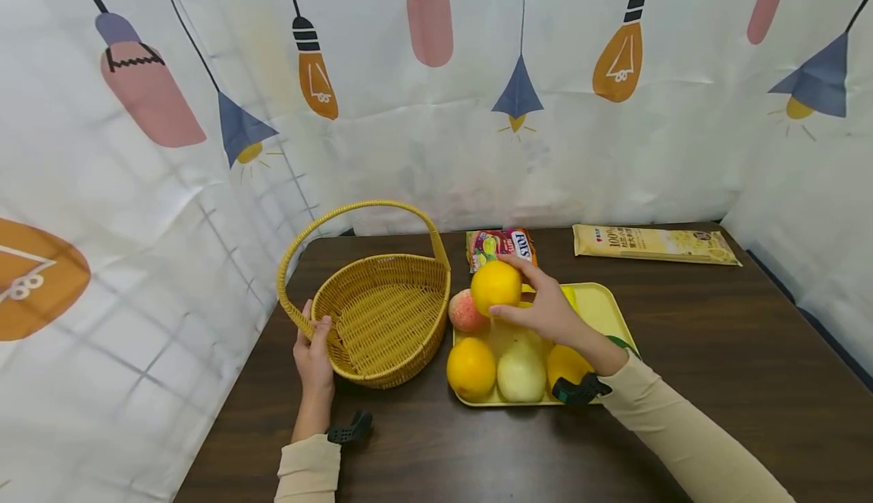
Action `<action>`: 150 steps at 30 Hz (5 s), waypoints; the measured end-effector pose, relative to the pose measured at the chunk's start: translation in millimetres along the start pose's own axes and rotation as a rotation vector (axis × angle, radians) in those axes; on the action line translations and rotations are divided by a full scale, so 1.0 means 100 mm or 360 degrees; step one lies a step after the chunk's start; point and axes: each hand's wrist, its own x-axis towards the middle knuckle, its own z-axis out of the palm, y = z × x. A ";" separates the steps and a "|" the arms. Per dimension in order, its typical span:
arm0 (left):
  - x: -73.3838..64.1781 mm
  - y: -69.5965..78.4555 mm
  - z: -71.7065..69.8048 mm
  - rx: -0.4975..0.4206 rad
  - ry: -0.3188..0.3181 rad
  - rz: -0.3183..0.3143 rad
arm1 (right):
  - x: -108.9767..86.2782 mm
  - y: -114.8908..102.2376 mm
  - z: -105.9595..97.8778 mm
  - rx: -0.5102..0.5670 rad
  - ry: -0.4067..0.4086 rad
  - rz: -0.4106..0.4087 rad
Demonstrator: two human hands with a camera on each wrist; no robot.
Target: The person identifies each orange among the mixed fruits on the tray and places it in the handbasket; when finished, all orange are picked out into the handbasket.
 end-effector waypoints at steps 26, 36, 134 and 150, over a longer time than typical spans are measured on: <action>0.13 -0.10 -0.04 0.0090 0.0005 0.0305 | 0.43 -0.12 1.24 -0.0038 -0.0240 -0.0023; 0.12 -0.11 -0.05 0.0185 0.0007 0.0271 | 0.63 -0.16 1.66 -0.0232 -0.0254 -0.0039; -0.03 0.06 -0.02 0.0219 0.0005 0.0345 | -0.24 0.14 0.74 -0.0504 -0.0221 -0.0101; -0.04 0.05 -0.04 0.0298 0.0017 0.0344 | -0.26 0.13 0.67 -0.0595 -0.0356 -0.0160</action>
